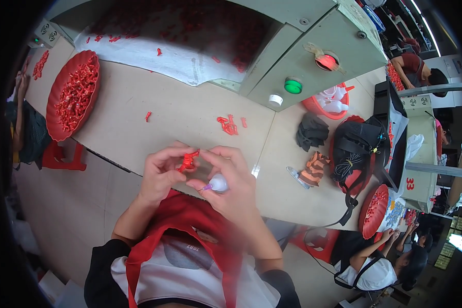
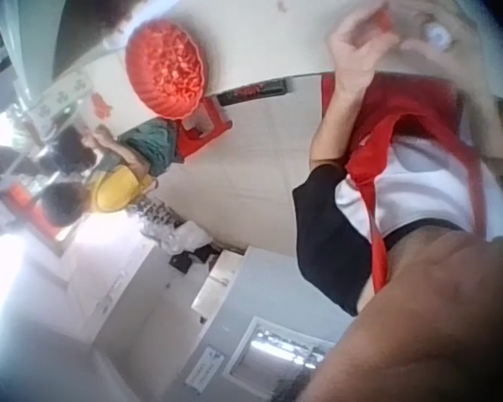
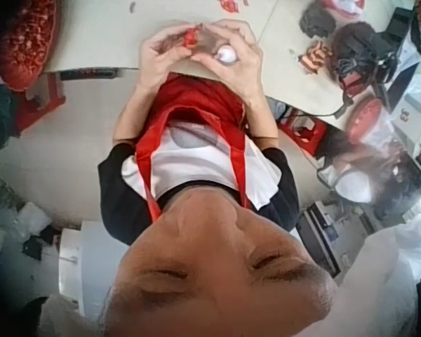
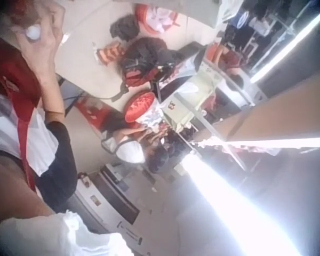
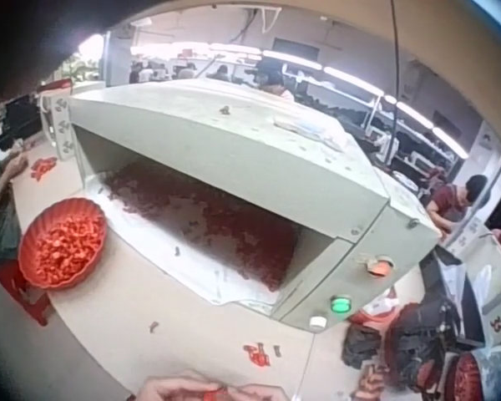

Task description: The person retrieves small plastic parts from an oven and workspace, applies adhesive to them from a dispenser bottle, and joins the pieces together by hand.

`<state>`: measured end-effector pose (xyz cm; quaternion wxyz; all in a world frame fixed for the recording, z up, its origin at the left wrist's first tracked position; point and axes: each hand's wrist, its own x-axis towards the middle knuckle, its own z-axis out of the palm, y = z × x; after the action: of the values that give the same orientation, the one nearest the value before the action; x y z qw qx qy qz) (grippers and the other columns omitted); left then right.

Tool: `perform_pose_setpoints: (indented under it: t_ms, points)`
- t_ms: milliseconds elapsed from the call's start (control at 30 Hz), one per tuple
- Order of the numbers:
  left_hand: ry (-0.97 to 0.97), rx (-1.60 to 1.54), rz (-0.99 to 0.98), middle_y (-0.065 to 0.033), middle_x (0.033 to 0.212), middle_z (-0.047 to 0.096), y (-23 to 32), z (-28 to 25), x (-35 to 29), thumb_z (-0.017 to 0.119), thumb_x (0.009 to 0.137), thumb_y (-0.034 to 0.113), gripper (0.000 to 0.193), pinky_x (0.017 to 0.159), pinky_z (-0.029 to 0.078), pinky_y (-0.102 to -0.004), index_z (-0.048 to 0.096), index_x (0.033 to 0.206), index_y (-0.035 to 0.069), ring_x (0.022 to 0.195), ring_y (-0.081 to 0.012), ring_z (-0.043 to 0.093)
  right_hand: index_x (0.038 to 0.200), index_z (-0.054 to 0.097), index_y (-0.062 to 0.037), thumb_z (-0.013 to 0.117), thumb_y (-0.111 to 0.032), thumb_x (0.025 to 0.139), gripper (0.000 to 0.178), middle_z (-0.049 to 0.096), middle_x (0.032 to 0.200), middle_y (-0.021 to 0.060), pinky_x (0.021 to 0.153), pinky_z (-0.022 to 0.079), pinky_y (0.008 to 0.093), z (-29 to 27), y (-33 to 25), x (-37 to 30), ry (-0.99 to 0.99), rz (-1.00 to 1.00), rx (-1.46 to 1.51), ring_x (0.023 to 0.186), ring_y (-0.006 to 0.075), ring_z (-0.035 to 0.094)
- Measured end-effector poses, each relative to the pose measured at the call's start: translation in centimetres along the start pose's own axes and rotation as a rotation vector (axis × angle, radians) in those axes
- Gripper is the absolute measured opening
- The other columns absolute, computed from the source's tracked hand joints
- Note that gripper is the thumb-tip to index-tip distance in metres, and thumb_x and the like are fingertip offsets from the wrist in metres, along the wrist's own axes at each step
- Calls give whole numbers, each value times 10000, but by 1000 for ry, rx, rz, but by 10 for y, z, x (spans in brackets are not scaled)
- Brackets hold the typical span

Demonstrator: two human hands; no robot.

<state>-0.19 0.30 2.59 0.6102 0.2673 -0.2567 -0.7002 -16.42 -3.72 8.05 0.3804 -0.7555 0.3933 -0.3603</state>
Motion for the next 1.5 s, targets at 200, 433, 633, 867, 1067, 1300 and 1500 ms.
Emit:
perform_pose_setpoints:
  t_ms: [200,433,633,867,1067,1300,1500]
  points:
    - [29,508,326,-85,1021,493,11,13,-3,658,678,-77,442,809,496,-288,557,1105,-22,912,-166,539,1072,579,-65,767,-65,615,494,514,1026,92,539,451,237,-2,-1,-2,-7,9,19,615,114,534]
    - [24,484,314,-98,1044,516,9,14,-4,653,695,-59,427,811,491,-291,550,1108,-25,931,-166,547,1082,580,-81,763,-47,608,509,508,1046,89,540,450,240,-2,-1,-3,-17,19,9,615,116,535]
    - [-42,-350,-275,-140,1044,547,-1,-6,-1,632,802,306,497,801,502,-329,499,1146,-27,938,-233,581,1110,574,-92,753,-61,591,550,484,1083,75,547,462,251,-2,-10,5,-41,-66,-101,622,136,541]
    - [-140,-415,-321,-135,1116,544,-12,-12,-3,567,838,375,525,817,472,-332,476,1181,-12,1000,-219,563,1100,572,-85,723,-38,564,558,480,1083,71,543,478,269,2,-11,8,-137,-56,-175,631,154,554]
    - [-192,-479,-314,-93,1123,538,-15,-12,-1,507,873,386,458,811,470,-339,516,1151,22,1013,-198,543,1106,566,-91,727,-46,558,573,483,1082,71,531,482,270,-1,-14,8,-172,-73,-201,641,148,565]
    - [-194,-417,-309,-90,1114,543,-17,-12,0,545,845,414,547,763,465,-311,483,1190,-5,975,-173,551,1040,613,-92,733,-45,513,543,527,1054,60,522,478,267,-2,-17,9,-136,-59,-206,608,147,562]
    - [-257,-422,-315,-101,1134,531,-15,-18,-2,547,838,420,555,774,461,-315,479,1187,-7,991,-184,541,1034,615,-90,729,-40,514,534,529,1052,60,522,476,265,-1,-19,8,-139,-58,-188,602,141,556]
